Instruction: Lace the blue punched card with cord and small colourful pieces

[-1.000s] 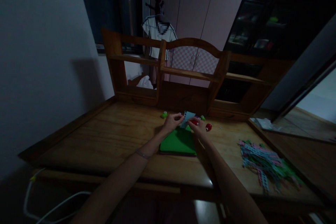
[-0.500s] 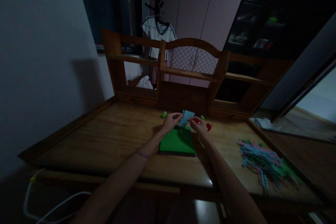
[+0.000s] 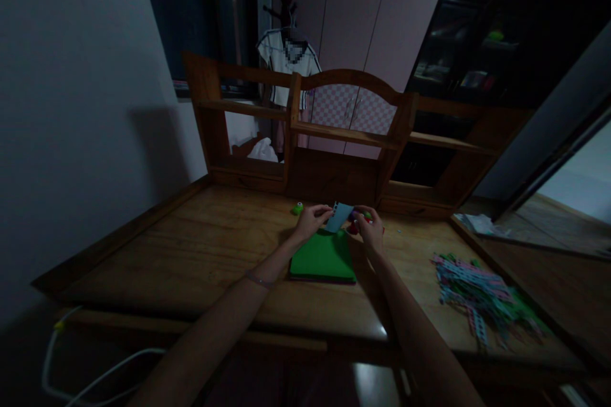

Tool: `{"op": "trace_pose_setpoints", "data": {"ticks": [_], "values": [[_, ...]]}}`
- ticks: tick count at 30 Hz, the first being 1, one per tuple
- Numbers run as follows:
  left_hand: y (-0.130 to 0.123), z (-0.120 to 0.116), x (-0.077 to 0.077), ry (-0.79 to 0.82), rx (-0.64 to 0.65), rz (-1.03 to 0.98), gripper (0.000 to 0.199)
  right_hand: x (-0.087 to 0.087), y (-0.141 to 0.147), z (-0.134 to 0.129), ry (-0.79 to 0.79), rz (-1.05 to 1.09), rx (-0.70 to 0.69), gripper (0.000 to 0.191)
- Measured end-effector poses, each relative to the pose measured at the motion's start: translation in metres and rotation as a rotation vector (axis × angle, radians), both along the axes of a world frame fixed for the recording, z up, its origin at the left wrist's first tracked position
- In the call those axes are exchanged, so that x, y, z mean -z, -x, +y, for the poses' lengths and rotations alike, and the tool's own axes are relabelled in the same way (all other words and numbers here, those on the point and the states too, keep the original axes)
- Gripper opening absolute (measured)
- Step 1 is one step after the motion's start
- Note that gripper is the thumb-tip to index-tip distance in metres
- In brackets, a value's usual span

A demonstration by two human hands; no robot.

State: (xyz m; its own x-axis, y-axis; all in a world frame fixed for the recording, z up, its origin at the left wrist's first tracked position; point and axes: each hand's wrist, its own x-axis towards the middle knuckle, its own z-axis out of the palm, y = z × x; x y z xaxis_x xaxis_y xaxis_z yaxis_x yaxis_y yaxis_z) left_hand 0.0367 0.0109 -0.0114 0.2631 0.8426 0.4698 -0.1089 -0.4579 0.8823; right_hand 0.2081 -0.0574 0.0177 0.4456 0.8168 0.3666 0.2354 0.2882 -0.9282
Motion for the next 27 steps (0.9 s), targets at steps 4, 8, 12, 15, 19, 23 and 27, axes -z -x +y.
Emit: {"op": "trace_pose_setpoints", "data": {"ticks": [4,8,12,15,19,23,27], "values": [[0.001,-0.006,-0.006,0.013,0.03,0.025,0.035,-0.004,0.005,-0.006,-0.005,-0.058,-0.148,0.055],[0.002,-0.009,-0.01,-0.015,0.029,0.052,0.034,0.003,0.006,-0.002,0.028,-0.154,-0.186,0.044],[0.002,-0.009,-0.01,-0.001,0.008,0.071,0.036,0.008,0.004,0.003,0.02,-0.156,-0.166,0.04],[0.002,-0.01,-0.012,-0.017,0.007,0.087,0.036,0.008,0.003,0.004,0.029,-0.132,-0.158,0.043],[0.003,-0.014,-0.014,-0.036,0.026,0.102,0.033,0.007,0.004,0.002,0.013,-0.13,-0.135,0.045],[0.004,-0.016,-0.015,-0.041,0.013,0.115,0.034,0.005,0.004,0.0,0.008,-0.141,-0.162,0.043],[0.003,-0.015,-0.013,-0.061,-0.022,0.124,0.034,0.002,0.004,-0.003,0.01,-0.147,-0.187,0.041]]}}
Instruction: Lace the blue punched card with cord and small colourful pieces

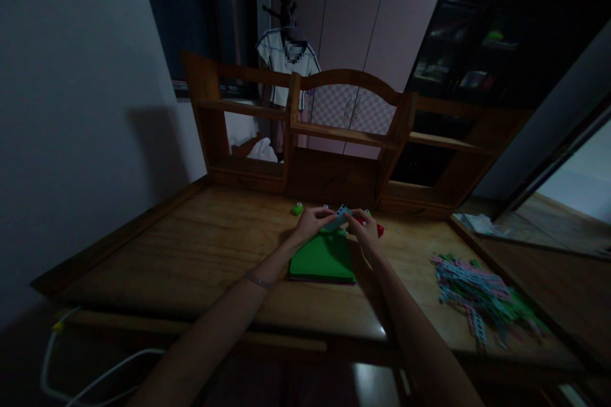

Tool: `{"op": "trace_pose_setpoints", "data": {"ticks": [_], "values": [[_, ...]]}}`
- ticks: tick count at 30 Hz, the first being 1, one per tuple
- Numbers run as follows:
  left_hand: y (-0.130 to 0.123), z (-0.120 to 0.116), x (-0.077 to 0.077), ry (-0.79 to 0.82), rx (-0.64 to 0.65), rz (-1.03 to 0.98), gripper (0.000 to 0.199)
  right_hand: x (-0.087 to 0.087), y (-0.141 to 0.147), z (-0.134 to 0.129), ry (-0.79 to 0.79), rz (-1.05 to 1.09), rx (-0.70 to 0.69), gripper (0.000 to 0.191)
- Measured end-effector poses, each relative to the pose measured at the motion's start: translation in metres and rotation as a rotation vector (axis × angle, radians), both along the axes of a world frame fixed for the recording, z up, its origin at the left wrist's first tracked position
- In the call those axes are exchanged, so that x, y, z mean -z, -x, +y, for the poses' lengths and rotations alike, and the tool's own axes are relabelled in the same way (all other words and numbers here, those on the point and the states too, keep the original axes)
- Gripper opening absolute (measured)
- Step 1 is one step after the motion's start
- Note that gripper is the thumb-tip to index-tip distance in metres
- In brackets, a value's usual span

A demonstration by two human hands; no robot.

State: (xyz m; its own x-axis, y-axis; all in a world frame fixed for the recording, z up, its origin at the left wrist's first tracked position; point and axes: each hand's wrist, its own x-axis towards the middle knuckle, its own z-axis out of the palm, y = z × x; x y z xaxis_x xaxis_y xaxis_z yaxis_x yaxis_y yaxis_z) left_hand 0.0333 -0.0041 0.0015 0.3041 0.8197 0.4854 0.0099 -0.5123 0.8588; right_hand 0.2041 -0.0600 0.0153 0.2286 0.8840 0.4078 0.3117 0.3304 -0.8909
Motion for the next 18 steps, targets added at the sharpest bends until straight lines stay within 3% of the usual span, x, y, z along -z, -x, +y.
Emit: {"op": "trace_pose_setpoints", "data": {"ticks": [11,18], "values": [[-0.0014,0.0006,-0.0001,0.017,0.05,-0.058,0.033,-0.0004,0.0016,0.0002,-0.004,-0.01,-0.014,0.041],[-0.0006,0.0012,-0.0005,0.028,-0.001,-0.013,0.034,-0.001,0.0023,-0.0011,-0.008,-0.015,-0.011,0.043]]}}
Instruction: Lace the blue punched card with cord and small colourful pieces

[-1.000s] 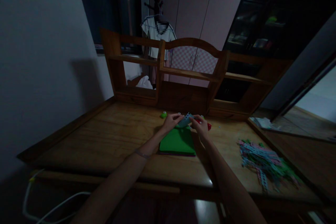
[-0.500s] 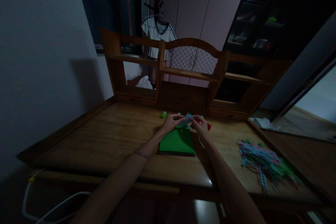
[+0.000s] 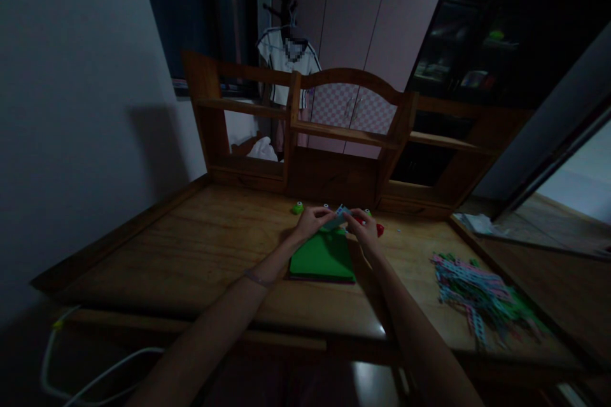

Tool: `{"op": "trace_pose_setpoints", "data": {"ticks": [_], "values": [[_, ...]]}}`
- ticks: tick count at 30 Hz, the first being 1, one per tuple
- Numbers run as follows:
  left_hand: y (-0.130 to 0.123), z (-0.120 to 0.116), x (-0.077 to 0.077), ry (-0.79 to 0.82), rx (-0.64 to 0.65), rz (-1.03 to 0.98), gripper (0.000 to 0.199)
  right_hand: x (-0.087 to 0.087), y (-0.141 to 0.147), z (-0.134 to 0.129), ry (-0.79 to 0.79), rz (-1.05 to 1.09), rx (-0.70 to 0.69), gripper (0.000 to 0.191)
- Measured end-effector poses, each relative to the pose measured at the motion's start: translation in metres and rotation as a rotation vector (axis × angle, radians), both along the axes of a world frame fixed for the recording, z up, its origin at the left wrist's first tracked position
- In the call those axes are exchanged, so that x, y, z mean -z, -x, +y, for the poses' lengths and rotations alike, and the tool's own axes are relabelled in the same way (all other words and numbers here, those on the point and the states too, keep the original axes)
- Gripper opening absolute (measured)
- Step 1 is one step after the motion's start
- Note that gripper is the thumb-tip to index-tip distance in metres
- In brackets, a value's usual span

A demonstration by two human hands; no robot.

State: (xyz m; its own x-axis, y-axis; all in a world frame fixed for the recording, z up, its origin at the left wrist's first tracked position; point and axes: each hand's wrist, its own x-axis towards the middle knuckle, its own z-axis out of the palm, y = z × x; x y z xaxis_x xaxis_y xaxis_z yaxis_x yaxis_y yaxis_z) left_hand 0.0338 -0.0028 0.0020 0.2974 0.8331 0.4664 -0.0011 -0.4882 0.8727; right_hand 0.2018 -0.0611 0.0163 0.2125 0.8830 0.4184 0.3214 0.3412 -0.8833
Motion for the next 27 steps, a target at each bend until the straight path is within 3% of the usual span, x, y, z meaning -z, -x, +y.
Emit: {"op": "trace_pose_setpoints", "data": {"ticks": [27], "values": [[-0.0005,0.0041,0.0038,0.022,0.009,-0.013,0.038,0.0047,-0.0008,0.005,-0.005,0.044,0.012,0.045]]}}
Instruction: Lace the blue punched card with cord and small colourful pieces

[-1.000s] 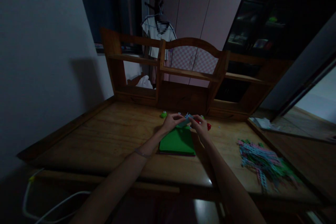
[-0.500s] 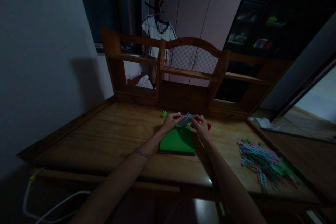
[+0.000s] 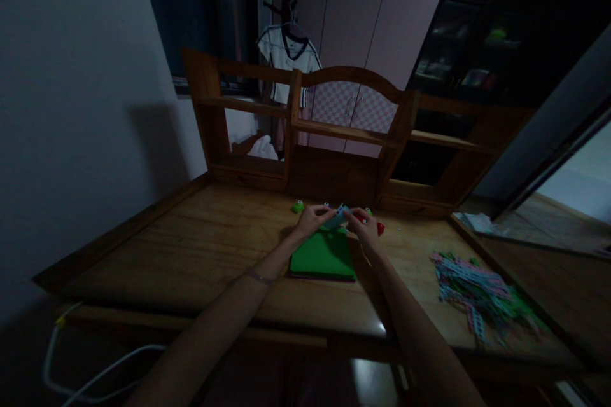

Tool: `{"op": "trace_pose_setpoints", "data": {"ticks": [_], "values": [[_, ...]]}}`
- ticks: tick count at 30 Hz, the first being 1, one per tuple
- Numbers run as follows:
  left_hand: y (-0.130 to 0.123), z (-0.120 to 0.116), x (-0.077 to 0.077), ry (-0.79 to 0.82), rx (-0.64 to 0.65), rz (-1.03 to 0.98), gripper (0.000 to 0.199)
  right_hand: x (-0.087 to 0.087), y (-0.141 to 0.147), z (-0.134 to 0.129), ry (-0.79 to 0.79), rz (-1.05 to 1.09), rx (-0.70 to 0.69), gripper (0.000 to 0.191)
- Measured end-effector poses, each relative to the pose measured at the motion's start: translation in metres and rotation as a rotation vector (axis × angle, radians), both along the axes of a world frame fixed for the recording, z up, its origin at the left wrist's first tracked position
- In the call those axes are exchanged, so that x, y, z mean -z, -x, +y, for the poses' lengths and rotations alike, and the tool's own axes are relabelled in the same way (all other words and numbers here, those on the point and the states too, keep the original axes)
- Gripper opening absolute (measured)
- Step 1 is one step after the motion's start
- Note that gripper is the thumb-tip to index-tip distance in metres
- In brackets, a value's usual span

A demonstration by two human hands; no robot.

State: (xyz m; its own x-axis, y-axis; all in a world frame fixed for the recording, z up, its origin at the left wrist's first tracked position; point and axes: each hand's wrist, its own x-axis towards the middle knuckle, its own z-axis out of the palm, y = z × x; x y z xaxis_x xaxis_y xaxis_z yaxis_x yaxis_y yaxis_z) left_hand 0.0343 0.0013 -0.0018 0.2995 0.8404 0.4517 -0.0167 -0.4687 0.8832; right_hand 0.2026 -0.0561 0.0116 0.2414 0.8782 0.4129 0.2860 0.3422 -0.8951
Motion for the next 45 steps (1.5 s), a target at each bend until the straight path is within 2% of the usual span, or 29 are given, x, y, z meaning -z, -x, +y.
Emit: {"op": "trace_pose_setpoints", "data": {"ticks": [20,34,45], "values": [[-0.0002,-0.0034,-0.0026,0.0,0.021,-0.026,0.035,0.0018,-0.0034,0.0005,0.018,-0.013,-0.036,0.033],[-0.0014,0.0017,0.0033,0.013,0.033,-0.034,0.035,0.0025,-0.0033,0.0013,0.002,-0.02,-0.046,0.035],[-0.001,-0.0015,0.0002,0.038,0.067,-0.06,0.035,0.0016,-0.0021,-0.0011,0.015,0.019,-0.033,0.035]]}}
